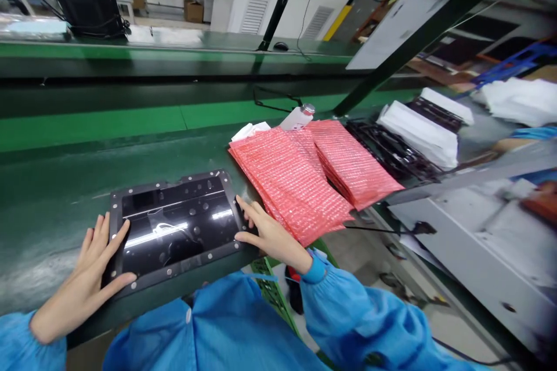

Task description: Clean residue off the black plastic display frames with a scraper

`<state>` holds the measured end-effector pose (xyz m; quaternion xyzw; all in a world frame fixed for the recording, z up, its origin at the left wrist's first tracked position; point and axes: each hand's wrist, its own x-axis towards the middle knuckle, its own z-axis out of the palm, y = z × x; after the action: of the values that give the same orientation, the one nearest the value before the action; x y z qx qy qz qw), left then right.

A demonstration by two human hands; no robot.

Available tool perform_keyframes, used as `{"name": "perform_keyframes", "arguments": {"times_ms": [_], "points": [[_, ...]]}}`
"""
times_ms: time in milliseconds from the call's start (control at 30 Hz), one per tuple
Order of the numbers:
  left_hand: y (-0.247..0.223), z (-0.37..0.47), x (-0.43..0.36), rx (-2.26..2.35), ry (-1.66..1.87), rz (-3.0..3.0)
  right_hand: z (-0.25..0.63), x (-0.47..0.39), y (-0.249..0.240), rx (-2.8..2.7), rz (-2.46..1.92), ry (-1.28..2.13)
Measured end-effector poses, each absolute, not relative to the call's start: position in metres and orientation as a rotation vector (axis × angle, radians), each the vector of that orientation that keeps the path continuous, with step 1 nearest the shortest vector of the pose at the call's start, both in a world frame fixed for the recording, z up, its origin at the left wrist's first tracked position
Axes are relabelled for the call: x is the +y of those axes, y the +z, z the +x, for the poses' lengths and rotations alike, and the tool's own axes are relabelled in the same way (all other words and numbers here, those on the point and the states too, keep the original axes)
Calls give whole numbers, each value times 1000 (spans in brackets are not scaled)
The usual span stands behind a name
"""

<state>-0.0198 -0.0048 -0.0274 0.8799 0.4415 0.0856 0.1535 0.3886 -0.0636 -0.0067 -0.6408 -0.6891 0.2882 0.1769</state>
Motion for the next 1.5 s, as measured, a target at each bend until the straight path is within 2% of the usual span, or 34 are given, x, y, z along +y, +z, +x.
{"name": "perform_keyframes", "arguments": {"times_ms": [167, 267, 433, 667, 833, 933, 1067, 1333, 1500], "points": [[-15, -33, -1, 1203, 119, 2537, 397, -52, 4, -2014, -1853, 1069], [-16, -27, -1, 1195, 106, 2596, 395, -39, 9, -2049, -1939, 1075], [-24, -10, -12, 1339, 188, 2547, 385, -33, 9, -2228, -1995, 807], [-25, 12, -28, 1438, 325, 2493, 383, -52, -4, -2126, -1917, 730], [-40, 24, -40, 1638, 509, 2517, 365, -32, 19, -2379, -1957, 263], [-43, 26, -42, 1651, 561, 2534, 336, 1, 33, -2397, -1754, 64], [-42, 28, -43, 1670, 598, 2563, 297, 31, 22, -2393, -1441, 177], [-41, 35, -47, 1767, 584, 2548, 285, 45, -6, -2365, -1423, 172], [-41, 38, -49, 1823, 592, 2520, 285, 62, -9, -2070, -1369, 457]]}}
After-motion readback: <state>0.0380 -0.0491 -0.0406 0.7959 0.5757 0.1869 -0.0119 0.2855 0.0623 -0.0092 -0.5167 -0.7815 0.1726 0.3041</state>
